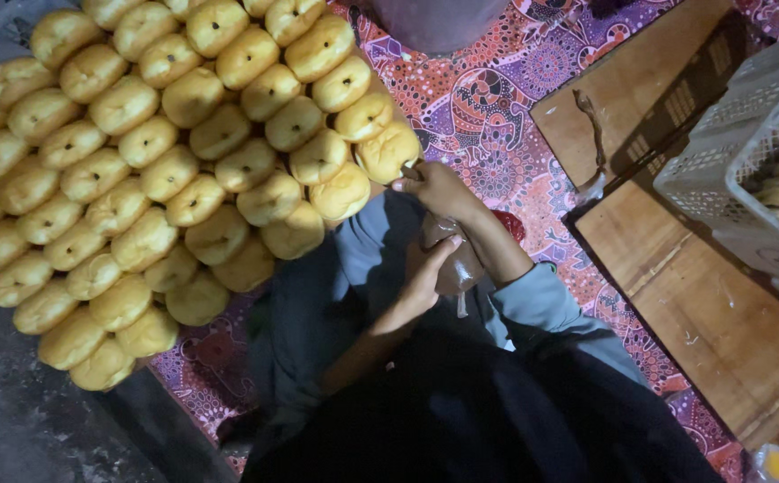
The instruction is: The person sits on the floor and uses a piping bag to fill rows of small round buns with a dark filling. They work systematically across the tray, squeezing the bag into each bun's center hole and then moving to the next one.
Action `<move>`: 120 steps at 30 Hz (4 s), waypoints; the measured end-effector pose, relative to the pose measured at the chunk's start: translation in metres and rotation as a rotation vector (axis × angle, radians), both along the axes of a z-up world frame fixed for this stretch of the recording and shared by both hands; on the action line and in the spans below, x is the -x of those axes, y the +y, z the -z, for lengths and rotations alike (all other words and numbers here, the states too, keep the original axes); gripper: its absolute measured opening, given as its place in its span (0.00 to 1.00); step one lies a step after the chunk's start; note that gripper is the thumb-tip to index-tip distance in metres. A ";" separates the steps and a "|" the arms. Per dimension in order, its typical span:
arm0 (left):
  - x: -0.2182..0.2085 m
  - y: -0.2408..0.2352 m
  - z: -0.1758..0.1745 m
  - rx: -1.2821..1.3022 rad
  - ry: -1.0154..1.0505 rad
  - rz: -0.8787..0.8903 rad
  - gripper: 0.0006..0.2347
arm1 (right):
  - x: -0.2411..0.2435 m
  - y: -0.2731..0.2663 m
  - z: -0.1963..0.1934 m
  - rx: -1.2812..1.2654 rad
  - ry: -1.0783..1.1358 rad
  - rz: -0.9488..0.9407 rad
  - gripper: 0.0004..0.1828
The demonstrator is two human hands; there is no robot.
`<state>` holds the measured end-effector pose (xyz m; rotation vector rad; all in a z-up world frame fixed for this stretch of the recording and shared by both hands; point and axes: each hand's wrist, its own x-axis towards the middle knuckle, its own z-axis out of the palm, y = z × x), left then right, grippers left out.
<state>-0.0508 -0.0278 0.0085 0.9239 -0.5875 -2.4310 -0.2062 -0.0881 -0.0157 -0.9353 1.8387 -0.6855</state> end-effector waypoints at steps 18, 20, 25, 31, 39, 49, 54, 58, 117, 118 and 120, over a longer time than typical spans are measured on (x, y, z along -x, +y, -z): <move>0.009 0.026 -0.002 0.407 -0.033 -0.024 0.25 | 0.000 0.069 -0.100 0.318 -0.221 0.070 0.27; 0.004 0.014 -0.008 0.543 -0.005 0.022 0.27 | 0.001 0.071 -0.106 0.413 -0.204 0.019 0.27; -0.010 -0.027 -0.018 0.645 0.151 0.120 0.40 | -0.007 0.059 -0.131 0.507 -0.214 -0.015 0.25; -0.033 -0.052 -0.019 0.472 0.267 0.183 0.44 | 0.007 0.040 -0.153 0.598 -0.305 -0.331 0.29; -0.085 -0.084 -0.049 1.075 0.054 0.190 0.37 | 0.200 -0.109 -0.088 0.649 1.003 -0.026 0.32; -0.124 -0.062 -0.046 0.269 0.041 0.081 0.41 | 0.131 -0.013 -0.015 0.656 1.129 0.115 0.14; -0.123 -0.061 -0.059 0.162 0.013 0.011 0.39 | 0.092 0.020 -0.020 0.683 1.104 0.162 0.15; -0.112 -0.064 -0.087 0.205 0.032 -0.020 0.39 | 0.088 0.020 -0.020 0.716 1.100 0.165 0.15; 0.060 -0.051 -0.041 0.119 0.102 -0.302 0.30 | 0.024 -0.088 -0.109 -0.021 0.497 -0.436 0.20; 0.061 -0.053 -0.040 0.118 0.100 -0.318 0.29 | 0.020 -0.091 -0.111 -0.012 0.516 -0.454 0.20; 0.064 -0.055 -0.036 0.118 0.097 -0.347 0.29 | 0.016 -0.096 -0.118 0.078 0.407 -0.483 0.22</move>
